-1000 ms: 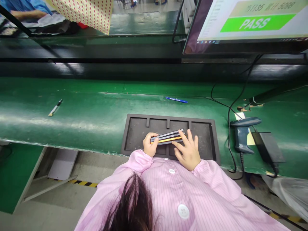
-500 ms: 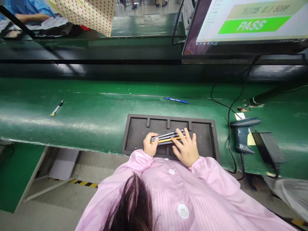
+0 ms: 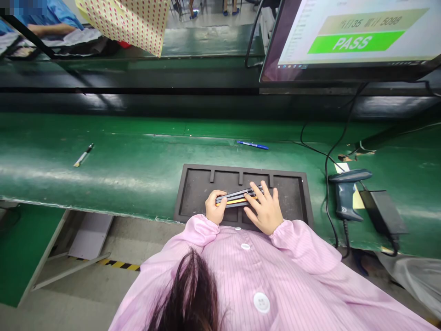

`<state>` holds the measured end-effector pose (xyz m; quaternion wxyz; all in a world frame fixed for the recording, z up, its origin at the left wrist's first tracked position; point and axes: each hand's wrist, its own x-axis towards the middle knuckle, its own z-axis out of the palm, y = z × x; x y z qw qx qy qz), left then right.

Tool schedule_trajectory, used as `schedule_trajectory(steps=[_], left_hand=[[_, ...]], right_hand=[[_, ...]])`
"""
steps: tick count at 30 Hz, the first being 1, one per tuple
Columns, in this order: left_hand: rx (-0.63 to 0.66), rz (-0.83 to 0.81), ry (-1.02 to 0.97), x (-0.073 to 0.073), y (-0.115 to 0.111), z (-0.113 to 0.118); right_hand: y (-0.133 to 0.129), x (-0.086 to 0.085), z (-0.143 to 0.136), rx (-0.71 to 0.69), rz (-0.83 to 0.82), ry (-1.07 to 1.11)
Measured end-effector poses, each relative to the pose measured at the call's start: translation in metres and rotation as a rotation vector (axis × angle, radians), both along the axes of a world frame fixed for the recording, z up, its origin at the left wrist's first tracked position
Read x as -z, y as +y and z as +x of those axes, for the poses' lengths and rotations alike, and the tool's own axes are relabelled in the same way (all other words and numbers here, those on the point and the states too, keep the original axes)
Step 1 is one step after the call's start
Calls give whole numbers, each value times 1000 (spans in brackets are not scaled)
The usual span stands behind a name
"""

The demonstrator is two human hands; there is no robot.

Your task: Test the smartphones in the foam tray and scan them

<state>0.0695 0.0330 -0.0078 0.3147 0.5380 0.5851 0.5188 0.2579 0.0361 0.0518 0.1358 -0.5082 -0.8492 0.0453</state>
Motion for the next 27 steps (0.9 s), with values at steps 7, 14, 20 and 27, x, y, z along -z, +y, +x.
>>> schedule_trajectory(steps=[7, 14, 20, 27], left_hand=[[0, 2, -4, 0, 0, 0], [0, -33, -34, -1, 0, 0], [1, -62, -279, 2, 3, -1], [-94, -273, -608, -3, 12, -8]], right_hand=[[5, 1, 2, -46, -9, -16], [13, 1, 0, -36, -112, -6], [25, -5, -27, -189, -197, -83], [48, -3, -64, -309, -309, -153]])
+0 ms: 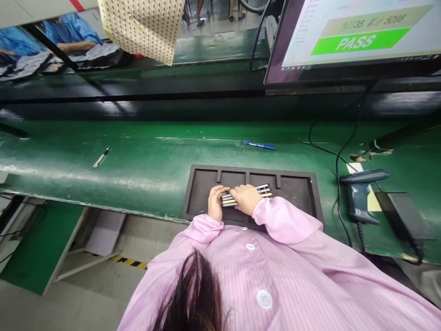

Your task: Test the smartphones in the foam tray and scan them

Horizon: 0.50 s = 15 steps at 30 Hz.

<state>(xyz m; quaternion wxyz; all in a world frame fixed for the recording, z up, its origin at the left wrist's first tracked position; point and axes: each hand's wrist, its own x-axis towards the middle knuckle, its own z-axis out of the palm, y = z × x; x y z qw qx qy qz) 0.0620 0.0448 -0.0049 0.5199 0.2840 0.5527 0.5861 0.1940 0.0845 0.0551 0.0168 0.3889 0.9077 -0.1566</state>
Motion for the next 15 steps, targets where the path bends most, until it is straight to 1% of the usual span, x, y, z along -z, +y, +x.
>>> schedule_trajectory(steps=[3, 5, 6, 8, 10, 11, 13, 15], left_hand=[[49, 8, 7, -19, 3, 0], [84, 93, 2, -37, 5, 5], [83, 158, -7, -46, 6, 9], [25, 294, -30, -60, 7, 20], [-42, 372, -27, -69, 7, 32], [-61, 384, -7, -72, 7, 39], [-52, 375, 50, -76, 7, 49], [-15, 376, 87, -81, 8, 57]], right_hand=[[4, -10, 11, 40, -5, 52], [3, -16, 21, 109, -13, 140], [1, -18, 25, 161, -29, 237], [-3, -18, 33, 280, -78, 515], [-8, -14, 39, 391, -136, 790], [-11, -11, 42, 431, -156, 878], [-15, -8, 47, 503, -175, 985], [-18, -8, 51, 560, -165, 1048]])
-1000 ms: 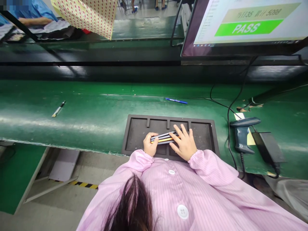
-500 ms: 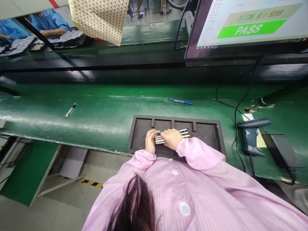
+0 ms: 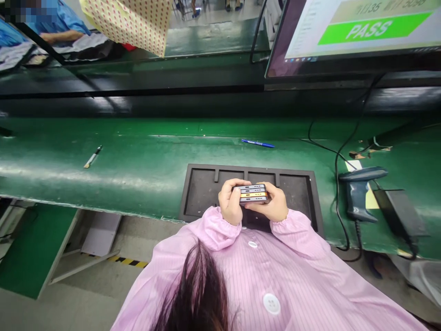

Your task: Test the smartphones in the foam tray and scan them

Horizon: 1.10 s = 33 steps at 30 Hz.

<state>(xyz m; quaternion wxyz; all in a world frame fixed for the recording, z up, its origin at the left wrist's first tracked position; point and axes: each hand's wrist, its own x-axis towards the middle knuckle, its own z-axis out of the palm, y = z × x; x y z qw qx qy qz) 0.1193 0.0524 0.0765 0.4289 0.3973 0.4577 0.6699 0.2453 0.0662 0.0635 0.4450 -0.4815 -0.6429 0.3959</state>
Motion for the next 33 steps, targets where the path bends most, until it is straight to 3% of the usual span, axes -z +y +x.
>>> schedule_trajectory(steps=[6, 11, 14, 17, 23, 33], left_hand=[[88, 97, 162, -11, 10, 4], [154, 53, 278, 5, 9, -1], [219, 64, 210, 13, 2, 2], [169, 95, 87, 18, -2, 9], [105, 127, -1, 21, -1, 16], [84, 138, 3, 20, 1, 18]], right_hand=[[3, -3, 1, 88, 77, 112], [-3, 19, 1, 72, 53, 170], [-13, 21, 3, 24, 75, 229], [-21, 14, -2, 43, 66, 337], [-24, 10, -21, 274, 110, 461], [-23, 10, -23, 324, 112, 421]])
